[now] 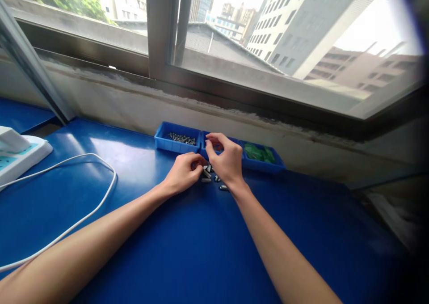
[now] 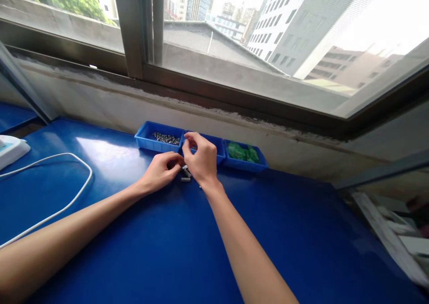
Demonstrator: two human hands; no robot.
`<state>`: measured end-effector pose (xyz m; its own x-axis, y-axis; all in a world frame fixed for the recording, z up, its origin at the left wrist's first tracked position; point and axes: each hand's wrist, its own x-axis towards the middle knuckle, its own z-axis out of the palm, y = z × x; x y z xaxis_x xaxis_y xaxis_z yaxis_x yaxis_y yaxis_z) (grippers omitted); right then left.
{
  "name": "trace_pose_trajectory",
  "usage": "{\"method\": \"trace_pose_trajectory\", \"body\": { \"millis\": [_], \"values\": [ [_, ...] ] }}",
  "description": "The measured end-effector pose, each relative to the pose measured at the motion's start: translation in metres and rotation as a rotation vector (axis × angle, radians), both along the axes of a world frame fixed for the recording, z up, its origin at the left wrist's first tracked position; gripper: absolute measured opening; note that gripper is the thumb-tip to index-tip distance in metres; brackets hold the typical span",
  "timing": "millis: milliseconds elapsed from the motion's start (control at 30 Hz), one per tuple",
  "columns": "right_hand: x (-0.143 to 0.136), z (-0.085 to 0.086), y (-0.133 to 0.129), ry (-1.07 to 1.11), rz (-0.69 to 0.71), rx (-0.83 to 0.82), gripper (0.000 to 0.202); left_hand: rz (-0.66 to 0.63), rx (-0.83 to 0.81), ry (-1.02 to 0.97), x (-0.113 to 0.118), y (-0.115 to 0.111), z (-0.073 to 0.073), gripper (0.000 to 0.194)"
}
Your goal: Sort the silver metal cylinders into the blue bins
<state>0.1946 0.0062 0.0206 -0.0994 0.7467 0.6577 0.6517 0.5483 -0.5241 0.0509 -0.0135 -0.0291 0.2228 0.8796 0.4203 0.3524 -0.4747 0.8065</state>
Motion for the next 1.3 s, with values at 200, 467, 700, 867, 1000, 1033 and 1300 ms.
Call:
{"method": "trace_pose_trajectory", "body": {
  "millis": [200, 467, 700, 867, 1000, 1033, 1300],
  "values": [
    [0.038, -0.009, -0.048, 0.046, -0.061, -0.157, 0.015, -0.011, 0.010, 0.051, -0.001, -0.003, -0.001, 0.022],
    [0.060, -0.034, -0.085, -0.210, -0.099, -0.135, 0.018, -0.027, 0.059, 0.106, -0.003, -0.006, 0.001, 0.021],
    [0.053, -0.038, -0.083, -0.328, -0.102, -0.128, 0.019, -0.020, 0.047, 0.122, -0.003, -0.006, 0.002, 0.021],
    [0.052, -0.039, -0.081, -0.333, -0.108, -0.155, 0.019, -0.021, 0.048, 0.116, -0.003, -0.006, 0.001, 0.021],
    [0.053, -0.040, -0.080, -0.317, -0.108, -0.166, 0.017, -0.026, 0.054, 0.112, -0.004, -0.005, 0.001, 0.020],
    [0.053, -0.041, -0.080, -0.313, -0.105, -0.166, 0.017, -0.028, 0.054, 0.113, -0.004, -0.005, 0.001, 0.020],
    [0.052, -0.042, -0.078, -0.276, -0.080, -0.170, 0.018, -0.029, 0.047, 0.099, -0.003, -0.006, 0.002, 0.020]
  ]
}}
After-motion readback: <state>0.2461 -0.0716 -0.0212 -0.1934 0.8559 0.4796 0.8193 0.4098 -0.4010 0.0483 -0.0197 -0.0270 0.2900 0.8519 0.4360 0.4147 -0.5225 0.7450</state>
